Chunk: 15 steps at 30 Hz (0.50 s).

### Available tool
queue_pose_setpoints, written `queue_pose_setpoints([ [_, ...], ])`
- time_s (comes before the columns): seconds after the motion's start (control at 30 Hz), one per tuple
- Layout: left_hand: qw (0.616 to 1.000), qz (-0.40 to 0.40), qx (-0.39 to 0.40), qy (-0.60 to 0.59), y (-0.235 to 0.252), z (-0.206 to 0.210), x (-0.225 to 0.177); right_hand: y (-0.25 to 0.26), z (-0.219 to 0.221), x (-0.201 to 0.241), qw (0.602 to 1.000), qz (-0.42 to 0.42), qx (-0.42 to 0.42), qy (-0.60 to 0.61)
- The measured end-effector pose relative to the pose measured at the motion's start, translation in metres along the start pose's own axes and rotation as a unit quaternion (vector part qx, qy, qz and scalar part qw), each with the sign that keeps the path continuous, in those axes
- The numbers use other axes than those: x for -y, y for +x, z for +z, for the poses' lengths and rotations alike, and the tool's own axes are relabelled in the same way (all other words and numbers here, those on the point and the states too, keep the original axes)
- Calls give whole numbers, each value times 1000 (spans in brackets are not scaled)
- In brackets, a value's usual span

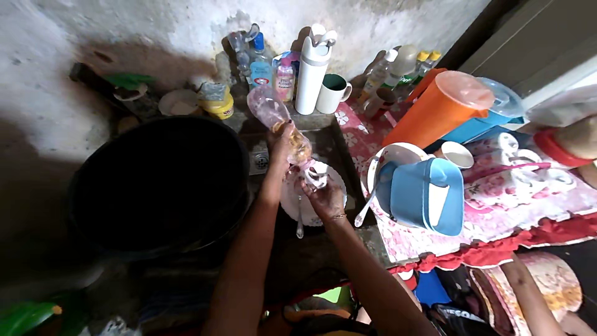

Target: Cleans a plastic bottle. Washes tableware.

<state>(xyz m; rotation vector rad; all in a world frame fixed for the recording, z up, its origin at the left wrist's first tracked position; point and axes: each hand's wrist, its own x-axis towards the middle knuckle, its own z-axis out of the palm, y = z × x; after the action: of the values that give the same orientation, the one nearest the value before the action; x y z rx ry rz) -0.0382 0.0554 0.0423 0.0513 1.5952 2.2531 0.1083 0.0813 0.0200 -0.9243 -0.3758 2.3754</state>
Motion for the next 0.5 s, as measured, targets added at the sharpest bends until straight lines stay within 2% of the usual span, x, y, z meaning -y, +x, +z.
queue_pose_setpoints([
  [0.1, 999, 30, 3, 23, -2, -1, -4, 6, -2, 7, 995, 7, -73, 68],
  [0.2, 995, 74, -1, 64, -14, 4, -4, 7, 8, 2, 995, 9, -95, 21],
  [0.33, 974, 193, 59, 107, -46, 18, -12, 8, 13, -4, 997, 24, -27, -75],
  [0.4, 969, 213, 68, 105, -48, 20, -11, 9, 8, -4, 995, 34, 17, -93],
  [0.5, 973, 210, 50, 86, -46, 18, -10, 12, 3, -4, 996, 36, 32, -75],
])
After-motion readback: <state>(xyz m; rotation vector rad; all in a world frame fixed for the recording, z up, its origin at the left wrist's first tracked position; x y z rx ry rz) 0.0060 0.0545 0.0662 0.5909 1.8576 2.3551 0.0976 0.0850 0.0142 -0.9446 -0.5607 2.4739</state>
